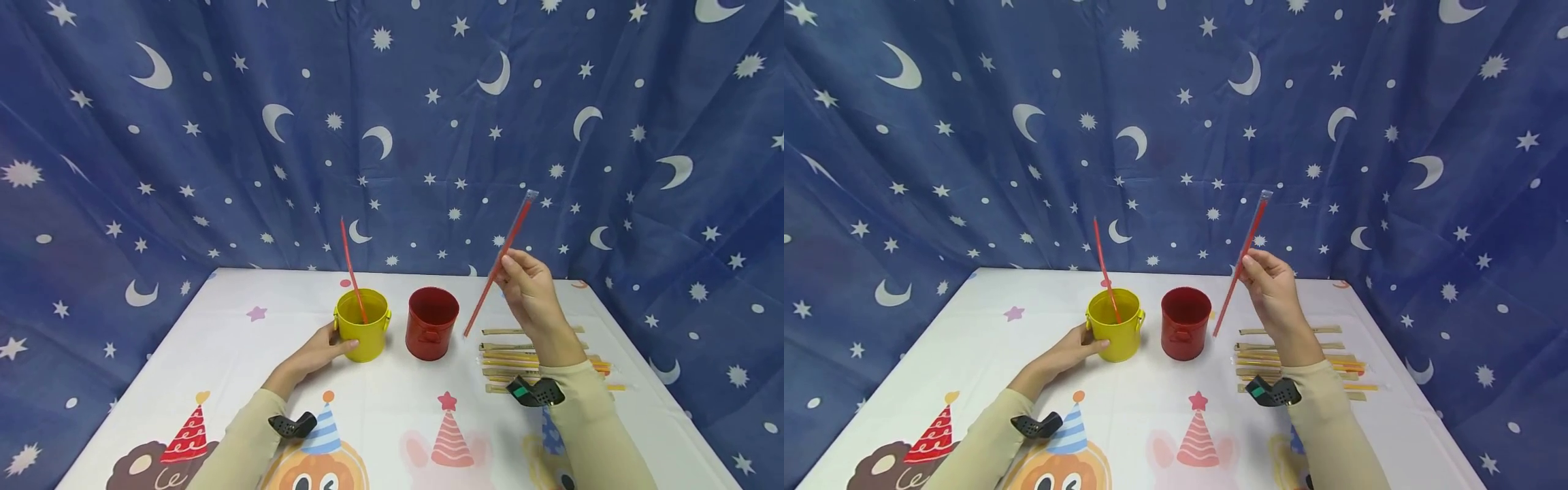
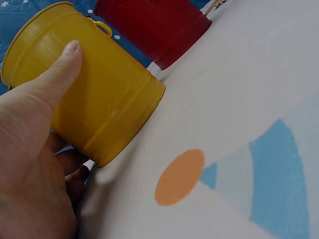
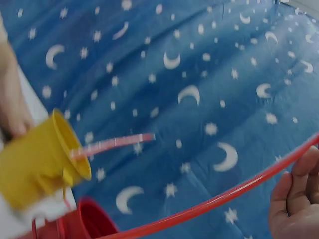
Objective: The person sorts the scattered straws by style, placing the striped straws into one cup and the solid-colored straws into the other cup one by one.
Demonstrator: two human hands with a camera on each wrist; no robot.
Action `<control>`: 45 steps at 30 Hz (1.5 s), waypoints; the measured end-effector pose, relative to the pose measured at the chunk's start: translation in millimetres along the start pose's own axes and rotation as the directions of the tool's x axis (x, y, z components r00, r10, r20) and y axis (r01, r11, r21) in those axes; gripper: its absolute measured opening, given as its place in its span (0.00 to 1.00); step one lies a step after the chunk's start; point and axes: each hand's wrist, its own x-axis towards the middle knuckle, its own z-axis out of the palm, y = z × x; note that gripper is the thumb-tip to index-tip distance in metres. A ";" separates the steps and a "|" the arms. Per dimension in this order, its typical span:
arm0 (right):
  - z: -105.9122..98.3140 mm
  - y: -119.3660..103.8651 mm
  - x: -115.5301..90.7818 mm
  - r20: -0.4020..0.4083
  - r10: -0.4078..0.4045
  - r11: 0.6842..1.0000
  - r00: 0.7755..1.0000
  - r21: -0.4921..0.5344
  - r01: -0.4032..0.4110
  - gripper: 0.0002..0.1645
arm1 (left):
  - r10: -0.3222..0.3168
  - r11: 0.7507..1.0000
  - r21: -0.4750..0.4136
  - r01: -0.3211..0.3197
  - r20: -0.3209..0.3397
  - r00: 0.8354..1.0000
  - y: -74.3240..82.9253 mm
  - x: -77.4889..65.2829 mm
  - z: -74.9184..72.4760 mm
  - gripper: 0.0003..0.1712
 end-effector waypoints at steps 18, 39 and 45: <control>102.1 54.9 59.1 -0.233 0.177 0.979 0.956 0.143 -0.147 0.17 | 0.011 1.000 0.004 -0.011 -0.006 1.000 -2.9 2.9 -0.8 0.55; 112.5 133.0 63.5 -0.272 0.461 0.796 0.845 -0.294 -0.529 0.17 | 0.004 1.000 0.016 -0.003 -0.019 1.000 -2.7 -0.2 3.1 0.57; 110.9 131.4 62.4 -0.242 0.450 0.740 0.859 -0.437 -0.511 0.18 | -0.013 1.000 0.025 0.013 -0.023 1.000 -3.2 1.5 4.1 0.60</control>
